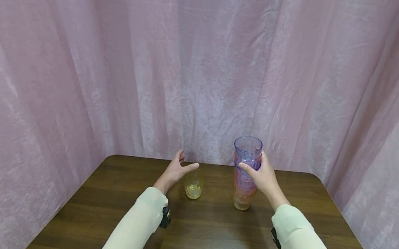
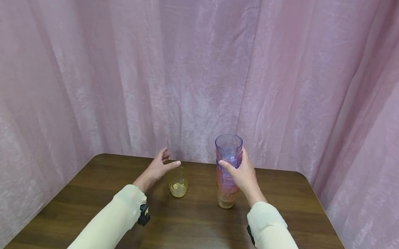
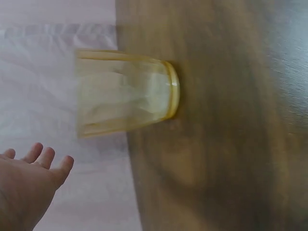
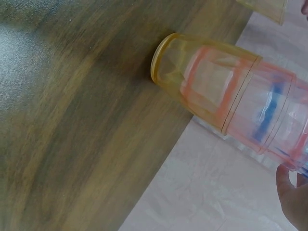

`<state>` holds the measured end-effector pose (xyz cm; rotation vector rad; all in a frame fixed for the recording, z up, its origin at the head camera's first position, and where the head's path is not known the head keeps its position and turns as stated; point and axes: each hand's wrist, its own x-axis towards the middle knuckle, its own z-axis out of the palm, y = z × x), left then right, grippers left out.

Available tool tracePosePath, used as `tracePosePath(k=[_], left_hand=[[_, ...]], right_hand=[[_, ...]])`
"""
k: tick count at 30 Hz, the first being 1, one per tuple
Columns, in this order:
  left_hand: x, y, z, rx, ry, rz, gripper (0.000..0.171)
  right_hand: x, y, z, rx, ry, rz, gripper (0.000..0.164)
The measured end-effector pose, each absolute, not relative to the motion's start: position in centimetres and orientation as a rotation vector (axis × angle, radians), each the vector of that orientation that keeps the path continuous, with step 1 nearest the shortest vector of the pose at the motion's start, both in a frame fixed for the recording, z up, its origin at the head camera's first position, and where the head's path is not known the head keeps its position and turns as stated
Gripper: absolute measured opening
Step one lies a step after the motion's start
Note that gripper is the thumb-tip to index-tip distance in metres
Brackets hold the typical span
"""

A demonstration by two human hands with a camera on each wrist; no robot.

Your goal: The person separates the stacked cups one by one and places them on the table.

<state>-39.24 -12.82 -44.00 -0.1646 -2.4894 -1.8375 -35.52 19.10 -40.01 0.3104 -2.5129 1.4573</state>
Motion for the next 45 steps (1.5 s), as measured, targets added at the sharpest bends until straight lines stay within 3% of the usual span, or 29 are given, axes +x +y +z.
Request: tracePosePath(k=[8, 23, 39, 45], left_hand=[[-39.4, -11.4, -41.2, -0.246, -2.509, -1.819, 0.108], [-39.1, -7.4, -37.4, -0.475, -2.492, -1.801, 0.097], [-38.0, -2.9, -35.3, -0.664, -2.521, -1.824, 0.099], [-38.2, -2.1, -35.0, -0.68, -2.519, -1.798, 0.097]], right_hand=[[-35.5, 19.3, -40.1, 0.301, -2.514, 1.458, 0.102], [-35.3, 19.3, -40.1, 0.316, -2.491, 1.511, 0.097], [-35.2, 19.9, -38.1, 0.341, -2.594, 1.612, 0.105], [-35.4, 19.7, -38.3, 0.364, -2.572, 1.633, 0.095]])
